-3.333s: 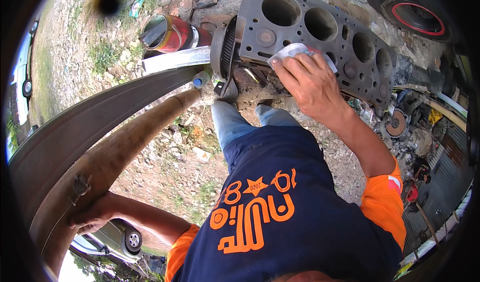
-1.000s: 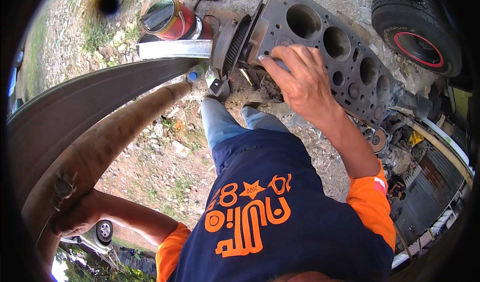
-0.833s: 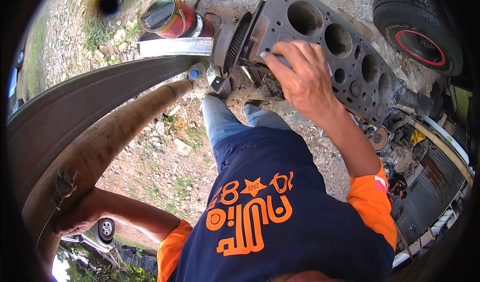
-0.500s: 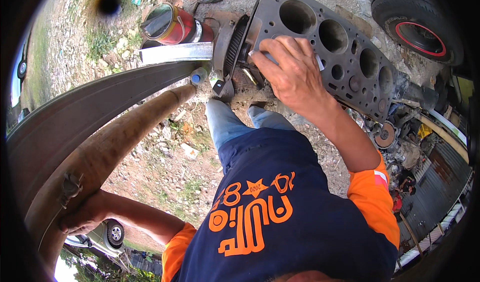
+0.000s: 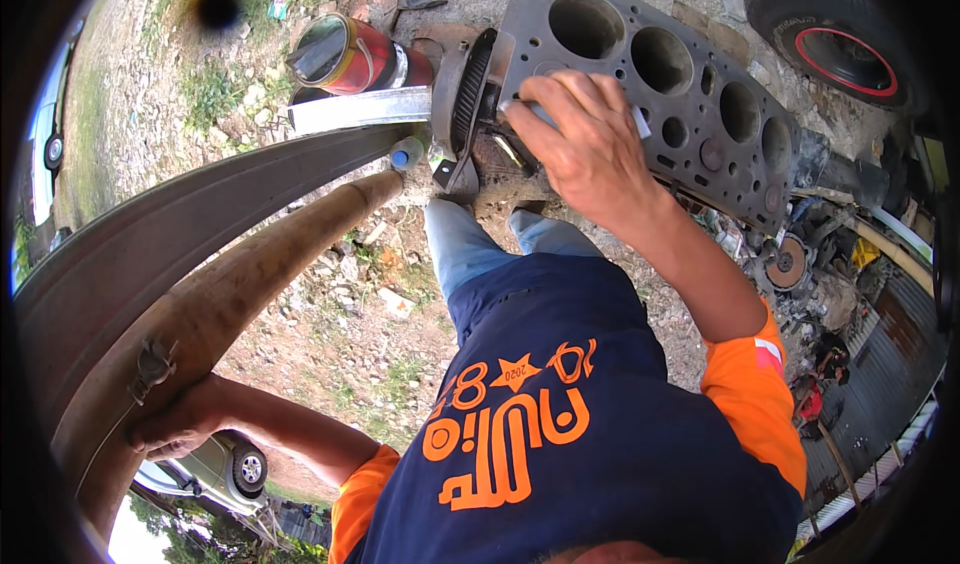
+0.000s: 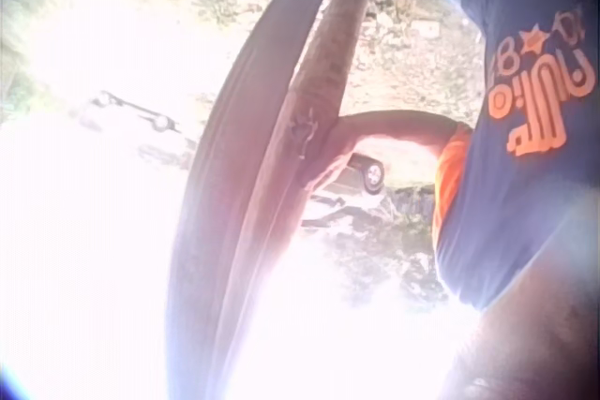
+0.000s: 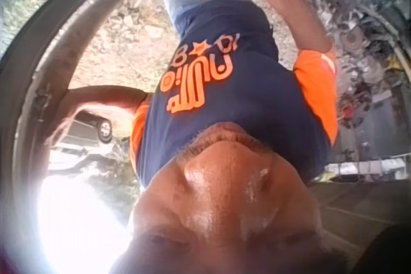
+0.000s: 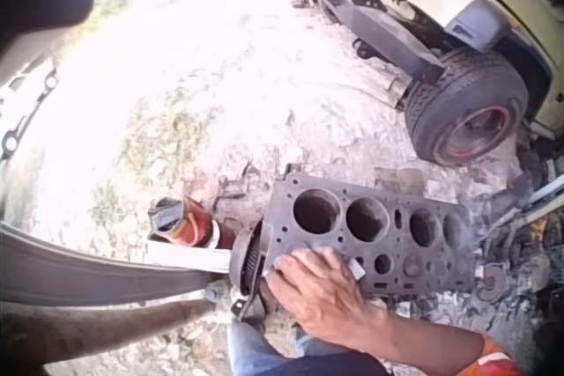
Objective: The person is sanding the flat top surface of an engine block using a piece of sandpaper. They scrub the metal surface by hand and use a cloth to wipe away debris.
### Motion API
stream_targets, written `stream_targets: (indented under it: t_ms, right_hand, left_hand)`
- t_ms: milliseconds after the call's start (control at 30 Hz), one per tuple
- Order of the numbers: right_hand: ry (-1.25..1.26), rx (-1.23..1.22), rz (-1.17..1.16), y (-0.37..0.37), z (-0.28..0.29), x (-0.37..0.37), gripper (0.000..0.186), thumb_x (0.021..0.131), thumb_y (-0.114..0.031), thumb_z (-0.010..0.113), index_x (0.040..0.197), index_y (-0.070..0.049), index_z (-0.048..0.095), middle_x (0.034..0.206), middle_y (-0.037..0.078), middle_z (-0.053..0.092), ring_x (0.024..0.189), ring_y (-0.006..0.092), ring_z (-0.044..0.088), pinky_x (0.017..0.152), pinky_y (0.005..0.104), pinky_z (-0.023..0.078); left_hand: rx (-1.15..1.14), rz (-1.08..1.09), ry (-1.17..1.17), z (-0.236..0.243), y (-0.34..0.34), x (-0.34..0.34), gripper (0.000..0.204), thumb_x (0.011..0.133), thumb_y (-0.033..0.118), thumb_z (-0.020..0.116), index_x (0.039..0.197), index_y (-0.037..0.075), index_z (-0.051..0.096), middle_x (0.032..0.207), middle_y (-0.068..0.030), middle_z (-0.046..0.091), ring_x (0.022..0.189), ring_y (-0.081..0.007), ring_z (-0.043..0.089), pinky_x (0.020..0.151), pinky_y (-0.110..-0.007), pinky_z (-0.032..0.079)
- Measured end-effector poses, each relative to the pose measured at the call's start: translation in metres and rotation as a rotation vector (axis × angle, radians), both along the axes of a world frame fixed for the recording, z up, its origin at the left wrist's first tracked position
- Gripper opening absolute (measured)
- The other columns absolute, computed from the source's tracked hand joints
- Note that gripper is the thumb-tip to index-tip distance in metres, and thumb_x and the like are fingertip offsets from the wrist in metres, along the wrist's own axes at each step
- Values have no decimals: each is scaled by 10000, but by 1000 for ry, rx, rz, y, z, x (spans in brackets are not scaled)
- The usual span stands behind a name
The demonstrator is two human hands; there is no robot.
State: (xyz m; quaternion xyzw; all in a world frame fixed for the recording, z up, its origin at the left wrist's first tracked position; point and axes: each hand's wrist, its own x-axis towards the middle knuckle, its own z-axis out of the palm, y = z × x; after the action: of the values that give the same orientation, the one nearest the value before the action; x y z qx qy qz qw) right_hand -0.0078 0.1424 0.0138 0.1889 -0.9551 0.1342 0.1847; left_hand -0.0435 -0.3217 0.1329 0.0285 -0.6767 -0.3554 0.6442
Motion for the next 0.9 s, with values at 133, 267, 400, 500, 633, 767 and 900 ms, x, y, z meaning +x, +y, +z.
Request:
stream_targets:
  t_ms: [133, 267, 400, 500, 633, 767, 900]
  right_hand:
    - [-16, -35, 10, 3, -3, 11, 210, 903, -137, 674, 1068, -48, 769, 1134, 71, 684, 1132, 234, 631, 954, 411, 445]
    - [0, -25, 3, 3, -4, 8, 218, 910, -123, 665, 1091, -50, 764, 1166, 63, 688, 1135, 229, 625, 953, 413, 440]
    - [-13, -31, 6, 1, -5, 8, 204, 899, -123, 672, 1071, -52, 757, 1165, 61, 687, 1131, 230, 622, 952, 405, 441]
    - [-10, -21, -9, 5, -2, 11, 197, 894, -126, 674, 1062, -59, 754, 1169, 59, 683, 1137, 226, 619, 959, 398, 440]
    - [4, 20, 10, -1, -4, 4, 212, 902, -143, 667, 1080, -59, 746, 1146, 58, 668, 1141, 225, 616, 962, 396, 439]
    - [12, 7, 14, 6, -2, 10, 213, 901, -146, 667, 1081, -62, 745, 1139, 55, 664, 1121, 214, 612, 952, 391, 438]
    - [21, 60, 20, 1, -5, 8, 223, 910, -168, 671, 1091, -60, 745, 1154, 51, 663, 1128, 215, 609, 962, 391, 436]
  left_hand:
    - [-55, -28, 0, 2, 3, -1, 599, 1091, 453, 643, 1345, -75, 520, 1260, -214, 641, 1076, -276, 725, 972, -435, 649]
    - [-15, 0, -22, 4, 15, 0, 642, 1093, 458, 638, 1411, -81, 499, 1299, -222, 632, 1096, -277, 718, 1009, -444, 636]
    - [-41, -46, -13, 3, 11, -1, 682, 1090, 451, 651, 1466, -89, 473, 1349, -236, 620, 1134, -283, 714, 1023, -437, 626]
    - [14, -62, 23, 2, 8, -1, 728, 1058, 441, 700, 1456, -111, 444, 1345, -270, 610, 1144, -312, 716, 1021, -448, 632]
    - [-30, -170, 66, 4, 5, -5, 809, 998, 444, 785, 1404, -149, 412, 1307, -320, 602, 1128, -353, 726, 995, -462, 654]
    - [-59, -173, 58, 6, 16, -4, 846, 991, 476, 790, 1428, -147, 420, 1360, -319, 594, 1146, -344, 723, 1016, -464, 645]
    - [-68, -167, 24, 5, 7, -3, 819, 1020, 464, 753, 1481, -125, 420, 1428, -304, 572, 1204, -342, 699, 1073, -474, 612]
